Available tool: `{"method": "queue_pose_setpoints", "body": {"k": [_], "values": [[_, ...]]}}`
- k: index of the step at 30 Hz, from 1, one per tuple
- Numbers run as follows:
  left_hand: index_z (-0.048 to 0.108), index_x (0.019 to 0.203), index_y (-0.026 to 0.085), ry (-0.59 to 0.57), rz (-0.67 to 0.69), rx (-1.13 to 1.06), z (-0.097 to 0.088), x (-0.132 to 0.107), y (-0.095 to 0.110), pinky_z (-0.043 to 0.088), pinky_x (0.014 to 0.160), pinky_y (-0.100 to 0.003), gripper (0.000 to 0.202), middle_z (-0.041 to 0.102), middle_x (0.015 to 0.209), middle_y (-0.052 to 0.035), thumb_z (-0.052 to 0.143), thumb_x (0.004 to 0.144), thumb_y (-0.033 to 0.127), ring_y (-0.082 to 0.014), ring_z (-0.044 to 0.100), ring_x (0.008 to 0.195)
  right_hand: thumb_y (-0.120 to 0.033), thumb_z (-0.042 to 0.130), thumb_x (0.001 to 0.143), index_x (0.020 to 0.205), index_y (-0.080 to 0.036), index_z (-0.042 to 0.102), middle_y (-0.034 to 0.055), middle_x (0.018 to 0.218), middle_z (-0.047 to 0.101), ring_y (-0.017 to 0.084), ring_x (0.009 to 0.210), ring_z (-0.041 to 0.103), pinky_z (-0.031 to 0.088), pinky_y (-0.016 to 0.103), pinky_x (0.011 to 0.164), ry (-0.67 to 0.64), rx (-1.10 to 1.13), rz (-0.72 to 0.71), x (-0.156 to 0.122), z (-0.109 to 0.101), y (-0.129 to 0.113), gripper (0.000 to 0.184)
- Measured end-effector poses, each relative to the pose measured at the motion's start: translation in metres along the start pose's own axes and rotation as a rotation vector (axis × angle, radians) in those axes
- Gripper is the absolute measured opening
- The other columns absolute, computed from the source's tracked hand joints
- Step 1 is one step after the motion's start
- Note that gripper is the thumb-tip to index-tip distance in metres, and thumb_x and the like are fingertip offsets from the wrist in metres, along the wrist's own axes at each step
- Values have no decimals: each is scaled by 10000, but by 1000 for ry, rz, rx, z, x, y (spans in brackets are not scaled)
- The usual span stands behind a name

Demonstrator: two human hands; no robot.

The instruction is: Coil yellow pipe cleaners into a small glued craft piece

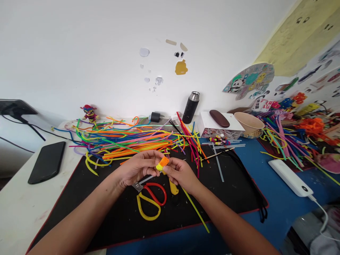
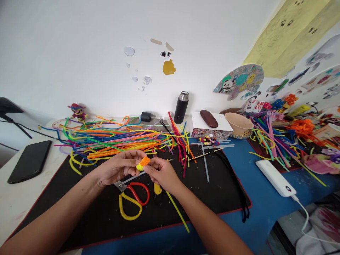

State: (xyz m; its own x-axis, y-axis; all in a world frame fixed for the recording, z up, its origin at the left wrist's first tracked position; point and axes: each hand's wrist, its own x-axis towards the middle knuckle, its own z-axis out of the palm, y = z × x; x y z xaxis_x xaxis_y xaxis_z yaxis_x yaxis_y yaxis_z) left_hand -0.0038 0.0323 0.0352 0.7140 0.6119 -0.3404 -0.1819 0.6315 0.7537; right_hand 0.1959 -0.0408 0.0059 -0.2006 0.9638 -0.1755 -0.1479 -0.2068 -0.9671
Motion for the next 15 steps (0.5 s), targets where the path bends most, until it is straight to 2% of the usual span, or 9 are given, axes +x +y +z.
{"method": "queue_pose_setpoints", "body": {"k": [4, 9, 15], "values": [[779, 927, 94, 9, -7, -6, -1, 1, -1, 626, 575, -169, 284, 760, 781, -54, 943, 710, 178, -131, 738, 578, -617, 809, 808, 903, -178, 644, -88, 567, 534, 57, 401, 372, 264, 211, 389, 4, -5, -4, 0, 1, -1, 479], [785, 929, 89, 35, 11, -50, 0, 4, -4, 613, 574, -152, 234, 763, 760, -57, 907, 734, 132, -118, 727, 574, -607, 797, 824, 907, -177, 649, -84, 574, 538, 56, 402, 366, 253, 212, 392, 32, 1, -33, 1, 2, 2, 462], [774, 925, 89, 13, -14, -97, -1, 5, -7, 582, 539, -134, 224, 740, 735, -43, 892, 735, 107, -95, 693, 543, -607, 797, 823, 925, -178, 656, -74, 604, 552, 57, 410, 379, 268, 212, 395, 38, 5, -33, 2, 2, 1, 463]]}}
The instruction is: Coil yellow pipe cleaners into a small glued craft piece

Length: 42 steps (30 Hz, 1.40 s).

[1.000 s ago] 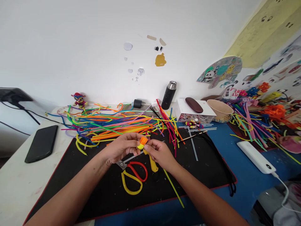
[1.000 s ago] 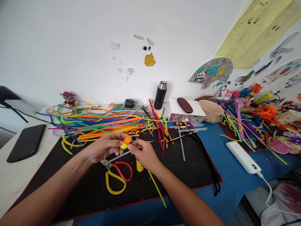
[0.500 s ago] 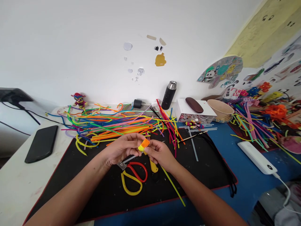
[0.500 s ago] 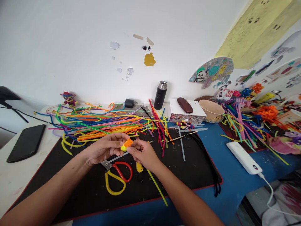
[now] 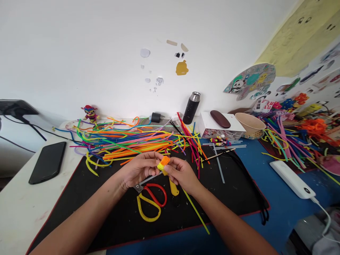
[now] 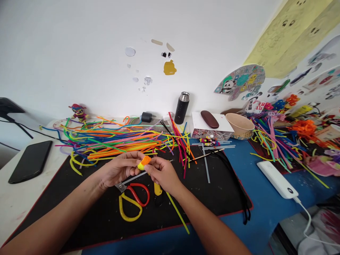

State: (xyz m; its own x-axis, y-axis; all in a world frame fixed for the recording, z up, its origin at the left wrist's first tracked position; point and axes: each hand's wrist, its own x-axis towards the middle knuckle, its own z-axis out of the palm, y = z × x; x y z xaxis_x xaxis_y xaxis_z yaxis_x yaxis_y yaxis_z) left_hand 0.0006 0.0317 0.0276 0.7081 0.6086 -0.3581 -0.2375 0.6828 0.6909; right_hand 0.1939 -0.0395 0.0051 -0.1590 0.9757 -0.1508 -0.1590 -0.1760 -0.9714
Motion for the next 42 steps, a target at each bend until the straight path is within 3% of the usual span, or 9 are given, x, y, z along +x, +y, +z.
{"method": "queue_pose_setpoints", "body": {"k": [21, 26, 34, 42], "values": [[720, 901, 147, -26, -9, 47, -2, 4, -6, 347, 477, -168, 331, 614, 704, 19, 946, 671, 222, -58, 505, 516, -621, 798, 819, 926, -177, 687, -89, 549, 487, 60, 416, 348, 260, 206, 401, -46, 5, 2, -4, -2, -5, 470], [687, 812, 157, 60, 103, 316, 0, 1, 0, 336, 486, -187, 347, 574, 612, 34, 943, 692, 359, -80, 483, 517, -568, 832, 806, 899, -174, 686, -91, 544, 480, 59, 422, 341, 242, 207, 391, -6, 64, 7, -4, -4, -1, 431], [756, 837, 173, 260, 438, 854, 13, -8, 4, 468, 654, -247, 208, 713, 757, -19, 807, 811, 373, -153, 609, 687, -552, 834, 805, 884, -174, 680, -98, 500, 465, 56, 402, 321, 212, 212, 386, 43, 106, 27, -2, -2, 5, 416], [770, 925, 168, 192, 375, 842, 8, -6, 2, 478, 609, -246, 309, 738, 824, -29, 731, 866, 469, -132, 586, 636, -561, 827, 808, 844, -174, 661, -100, 464, 464, 51, 378, 315, 212, 211, 389, 65, 124, 30, -1, -2, 8, 423]]}}
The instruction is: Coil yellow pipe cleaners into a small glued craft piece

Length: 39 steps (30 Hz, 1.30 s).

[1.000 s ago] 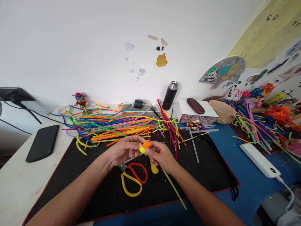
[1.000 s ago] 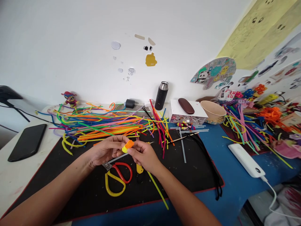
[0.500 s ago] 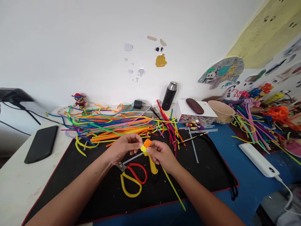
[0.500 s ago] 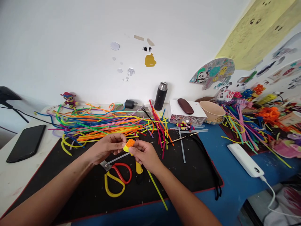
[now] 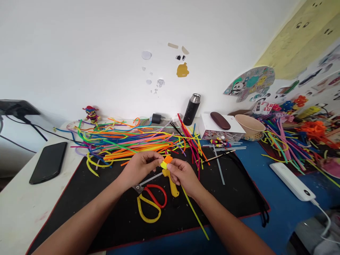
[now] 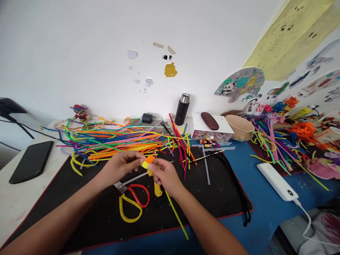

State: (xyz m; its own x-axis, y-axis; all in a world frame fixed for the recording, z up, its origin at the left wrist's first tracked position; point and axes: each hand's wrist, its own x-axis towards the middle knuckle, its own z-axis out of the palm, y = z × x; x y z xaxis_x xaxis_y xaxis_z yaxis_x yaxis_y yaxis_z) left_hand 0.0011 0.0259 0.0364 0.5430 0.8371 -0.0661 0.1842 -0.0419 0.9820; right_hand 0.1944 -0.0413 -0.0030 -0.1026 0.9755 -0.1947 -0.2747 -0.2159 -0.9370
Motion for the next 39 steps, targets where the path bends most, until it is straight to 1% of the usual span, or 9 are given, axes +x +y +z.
{"method": "queue_pose_setpoints", "body": {"k": [5, 12, 16, 19, 26, 31, 34, 37, 39], "values": [[760, 903, 160, -66, -54, -74, -2, 2, 3, 398, 510, -216, 363, 656, 694, 1, 744, 848, 518, -115, 546, 568, -563, 828, 809, 869, -169, 679, -103, 462, 457, 53, 383, 308, 206, 210, 387, -6, 11, 3, -2, -2, -1, 425], [750, 885, 151, -81, -64, -195, -1, 4, 1, 435, 515, -224, 420, 686, 742, -24, 749, 842, 569, -103, 549, 551, -567, 821, 823, 841, -175, 653, -102, 465, 460, 53, 382, 315, 197, 214, 392, -2, 34, -6, -2, -5, 1, 427], [739, 935, 151, -32, -58, -247, -1, 5, 0, 449, 492, -214, 467, 712, 762, -28, 763, 835, 606, -102, 572, 543, -543, 812, 844, 857, -174, 649, -105, 471, 452, 51, 386, 307, 193, 214, 399, -1, 50, -7, -2, -6, 2, 404], [722, 922, 151, 16, -61, -288, -3, 7, -2, 456, 464, -203, 483, 717, 732, -20, 791, 813, 616, -102, 587, 519, -546, 812, 841, 887, -170, 658, -110, 471, 445, 50, 385, 301, 187, 215, 403, 6, 57, -5, -1, -4, 2, 409], [727, 911, 142, 50, -125, -387, -11, 9, -5, 483, 409, -208, 491, 764, 770, -57, 880, 737, 575, -143, 674, 500, -571, 816, 822, 872, -176, 655, -112, 461, 431, 53, 384, 287, 179, 218, 400, 13, 50, -3, 0, 1, -1, 429], [710, 863, 139, 109, -133, -481, -13, 11, -7, 475, 396, -192, 502, 753, 730, -42, 927, 675, 551, -134, 671, 482, -570, 817, 822, 837, -188, 630, -113, 461, 427, 53, 386, 292, 184, 215, 403, 17, 45, -1, 0, 1, -1, 426], [655, 795, 161, 134, -110, -524, -13, 11, -4, 428, 359, -190, 468, 694, 616, -4, 897, 698, 549, -131, 627, 420, -572, 819, 819, 845, -185, 632, -116, 465, 417, 52, 389, 286, 185, 213, 401, 17, 46, -3, -1, 2, -1, 430], [565, 719, 192, 150, -108, -544, -13, 10, -2, 310, 302, -181, 448, 615, 506, 24, 798, 788, 568, -115, 527, 333, -576, 818, 822, 836, -183, 627, -117, 464, 414, 50, 389, 288, 188, 211, 402, 18, 43, -6, -1, 3, -2, 437], [546, 696, 193, 159, -112, -520, -12, 10, -2, 250, 301, -168, 446, 572, 472, 38, 770, 819, 558, -97, 485, 319, -583, 817, 820, 828, -183, 624, -114, 464, 418, 49, 387, 293, 189, 211, 402, 18, 40, -7, -1, 5, -3, 445]]}}
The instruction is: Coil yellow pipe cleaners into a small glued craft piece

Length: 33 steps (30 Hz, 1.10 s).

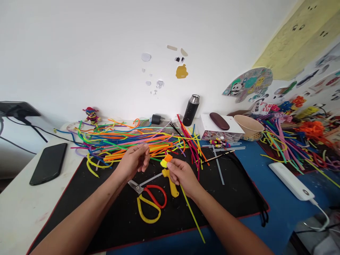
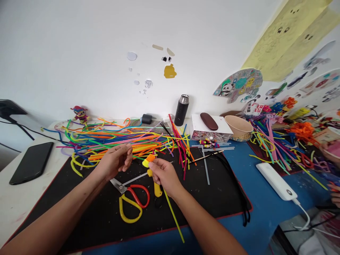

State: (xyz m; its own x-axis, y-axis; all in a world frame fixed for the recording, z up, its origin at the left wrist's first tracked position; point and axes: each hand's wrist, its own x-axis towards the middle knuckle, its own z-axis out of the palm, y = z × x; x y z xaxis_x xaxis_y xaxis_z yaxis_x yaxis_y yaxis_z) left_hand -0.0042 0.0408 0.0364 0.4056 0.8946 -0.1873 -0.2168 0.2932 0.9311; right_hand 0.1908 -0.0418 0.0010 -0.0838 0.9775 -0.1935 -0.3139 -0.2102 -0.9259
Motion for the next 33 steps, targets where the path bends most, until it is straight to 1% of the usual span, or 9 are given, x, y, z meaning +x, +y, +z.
{"method": "queue_pose_setpoints", "body": {"k": [2, 5, 8, 14, 20, 25, 29, 31, 33], "values": [[599, 728, 174, -10, 1, 40, 0, 0, -1, 277, 323, -166, 423, 607, 512, 25, 785, 818, 543, -93, 513, 350, -584, 816, 822, 827, -182, 626, -115, 463, 418, 48, 385, 289, 192, 212, 403, -2, -3, -2, 0, 1, 0, 445], [684, 834, 147, -65, -3, 82, 2, 0, -2, 390, 380, -190, 417, 725, 666, -33, 820, 797, 540, -111, 598, 437, -575, 810, 831, 820, -186, 624, -112, 461, 419, 51, 386, 288, 195, 214, 404, -1, -10, -1, 1, 2, 1, 431], [704, 858, 144, -105, -17, 118, 3, 0, -1, 439, 416, -204, 419, 766, 741, -60, 847, 774, 528, -122, 631, 486, -571, 807, 833, 822, -188, 628, -108, 461, 422, 57, 389, 293, 190, 219, 402, 4, -20, 1, 2, 2, 1, 423], [682, 761, 155, -123, -27, 179, 4, -1, 0, 424, 408, -200, 405, 734, 657, -34, 865, 750, 516, -120, 624, 461, -573, 804, 835, 819, -187, 631, -108, 464, 417, 58, 393, 295, 189, 220, 406, 5, -19, 3, 1, 3, 0, 423], [706, 795, 145, -148, -67, 176, 5, -2, 0, 463, 445, -209, 407, 763, 703, -57, 894, 729, 500, -140, 668, 520, -570, 807, 837, 838, -184, 640, -113, 474, 408, 54, 393, 298, 193, 214, 404, 1, -6, 13, 2, 2, 3, 421], [699, 795, 147, -156, -65, 165, 4, -2, 1, 470, 465, -212, 423, 759, 705, -55, 921, 690, 491, -141, 672, 535, -572, 804, 836, 831, -185, 632, -112, 467, 407, 58, 391, 296, 194, 218, 403, 10, -10, 7, 2, 2, 3, 424], [648, 755, 161, -143, -39, 163, 2, 0, -1, 428, 448, -209, 386, 700, 657, -23, 861, 757, 483, -120, 619, 496, -563, 803, 836, 833, -186, 627, -111, 469, 410, 59, 391, 300, 192, 223, 409, 13, -17, 11, 1, 3, 0, 416], [608, 751, 176, -109, -8, 124, 1, 2, -3, 348, 414, -197, 350, 598, 584, 26, 801, 809, 462, -92, 533, 442, -571, 801, 833, 831, -186, 625, -112, 468, 413, 58, 389, 300, 193, 225, 413, 9, -19, 12, 0, 4, -1, 423], [579, 762, 190, -56, 16, 71, 1, 3, -5, 273, 400, -194, 304, 459, 540, 76, 757, 822, 429, -71, 415, 407, -584, 799, 828, 829, -187, 624, -112, 464, 414, 57, 386, 296, 191, 228, 417, 7, -21, 9, 0, 4, -2, 434]]}}
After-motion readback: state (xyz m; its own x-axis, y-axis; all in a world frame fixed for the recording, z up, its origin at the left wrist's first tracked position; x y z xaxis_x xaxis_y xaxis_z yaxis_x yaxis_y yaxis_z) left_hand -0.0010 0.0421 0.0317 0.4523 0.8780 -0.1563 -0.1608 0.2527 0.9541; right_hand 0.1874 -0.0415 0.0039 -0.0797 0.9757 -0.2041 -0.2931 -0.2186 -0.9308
